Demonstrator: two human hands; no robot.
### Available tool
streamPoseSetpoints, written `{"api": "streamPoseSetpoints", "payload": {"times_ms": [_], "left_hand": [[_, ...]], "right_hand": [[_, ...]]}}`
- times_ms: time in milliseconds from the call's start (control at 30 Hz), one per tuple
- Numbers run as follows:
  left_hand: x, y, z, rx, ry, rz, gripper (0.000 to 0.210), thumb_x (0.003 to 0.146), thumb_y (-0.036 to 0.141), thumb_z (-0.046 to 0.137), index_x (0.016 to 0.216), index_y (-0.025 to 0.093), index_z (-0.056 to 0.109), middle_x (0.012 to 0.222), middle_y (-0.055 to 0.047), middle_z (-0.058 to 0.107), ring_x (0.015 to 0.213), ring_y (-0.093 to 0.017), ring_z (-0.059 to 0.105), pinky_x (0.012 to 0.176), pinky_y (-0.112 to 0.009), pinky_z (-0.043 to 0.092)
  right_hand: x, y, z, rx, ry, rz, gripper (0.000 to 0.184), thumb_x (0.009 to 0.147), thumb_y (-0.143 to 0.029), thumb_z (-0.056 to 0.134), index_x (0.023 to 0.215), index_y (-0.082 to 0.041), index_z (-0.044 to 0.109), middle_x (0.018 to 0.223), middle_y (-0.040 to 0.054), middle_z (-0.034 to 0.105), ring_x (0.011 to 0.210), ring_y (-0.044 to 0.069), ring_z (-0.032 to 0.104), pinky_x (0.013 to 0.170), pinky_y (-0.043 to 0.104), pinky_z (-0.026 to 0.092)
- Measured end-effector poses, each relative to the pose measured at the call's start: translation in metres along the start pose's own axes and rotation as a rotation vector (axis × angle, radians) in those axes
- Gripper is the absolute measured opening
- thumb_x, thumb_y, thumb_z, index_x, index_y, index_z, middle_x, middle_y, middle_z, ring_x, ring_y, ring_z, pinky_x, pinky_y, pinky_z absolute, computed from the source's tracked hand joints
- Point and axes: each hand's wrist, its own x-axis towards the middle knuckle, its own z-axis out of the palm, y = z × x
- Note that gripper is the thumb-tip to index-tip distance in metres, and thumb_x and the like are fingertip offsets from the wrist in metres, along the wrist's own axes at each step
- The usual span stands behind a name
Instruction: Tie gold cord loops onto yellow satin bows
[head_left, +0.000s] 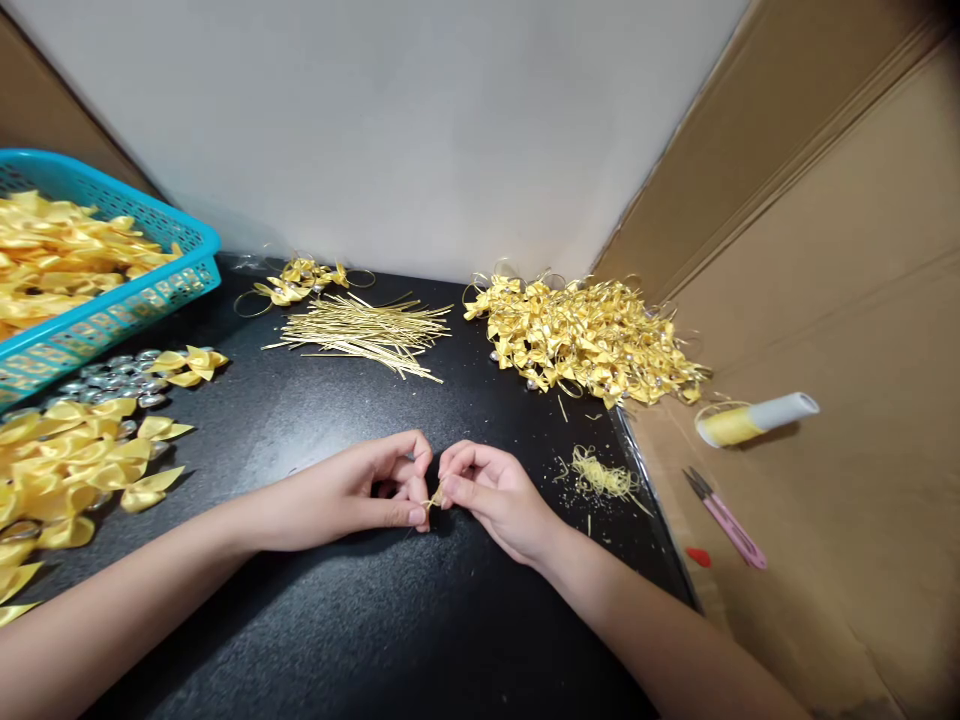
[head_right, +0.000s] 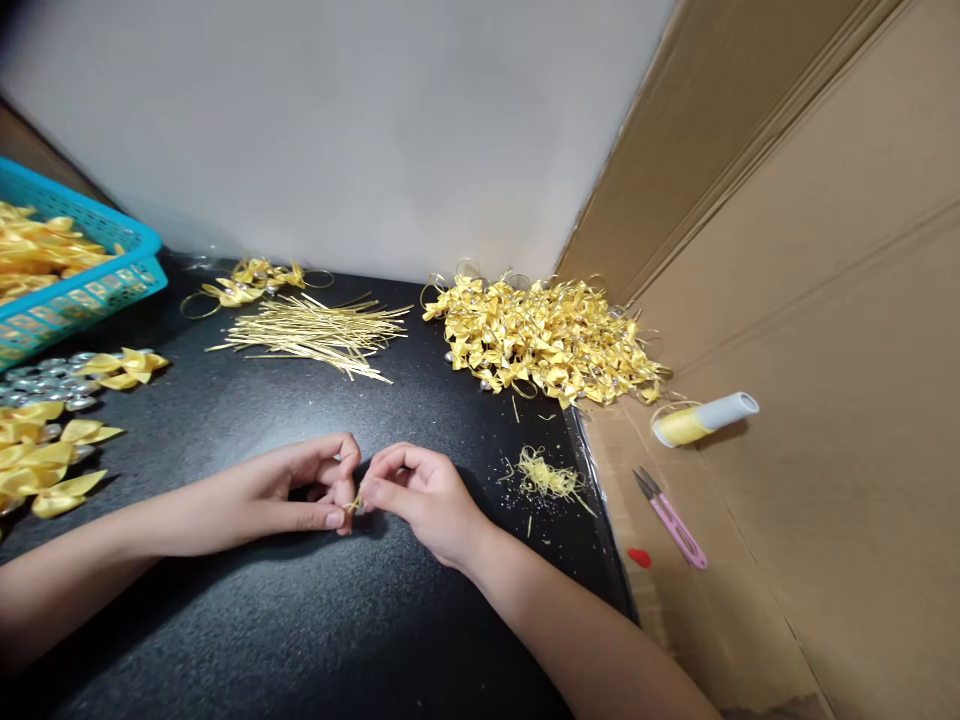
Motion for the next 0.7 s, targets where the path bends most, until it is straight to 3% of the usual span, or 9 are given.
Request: {"api": "streamPoseSetpoints", "payload": {"times_ms": [200,567,700], "left_hand": [[-0.0007,0.0038,0.0008,0.057,-0.015,-0.001,0.029,0.090,0.032,0.065,0.090,0.021,0.039,0.086,0.000,0.065,0.076,-0.013,0.048,0.070,-0.029,0.038],[-0.0006,0.0025,-0.0024,0.127,0.057,-0.027,0.024,0.090,0.037,0.063,0.094,0.020,0.047,0.087,-0.003,0.070,0.076,-0.016,0.057,0.066,-0.027,0.041],[-0.0007,0.0027,-0.0037,0.158,0.079,-0.078,0.029,0.088,0.039,0.064,0.106,0.018,0.056,0.083,-0.002,0.069,0.073,-0.015,0.056,0.065,-0.027,0.042]], "right_hand": [[-0.0016,0.0007,-0.0025,-0.081,0.046,-0.046,0.027,0.067,-0.040,0.085,0.067,-0.021,0.066,0.093,0.0013,0.055,0.090,0.016,0.053,0.089,0.035,0.042],[-0.0006,-0.0015,-0.0034,-0.087,0.089,-0.017,0.031,0.065,-0.042,0.084,0.068,-0.020,0.063,0.097,0.0021,0.051,0.084,0.015,0.054,0.078,0.034,0.054],[-0.0020,-0.0056,-0.0051,-0.316,0.098,-0.127,0.025,0.073,-0.040,0.077,0.071,-0.021,0.061,0.095,0.0031,0.053,0.086,0.016,0.056,0.077,0.034,0.053]]}}
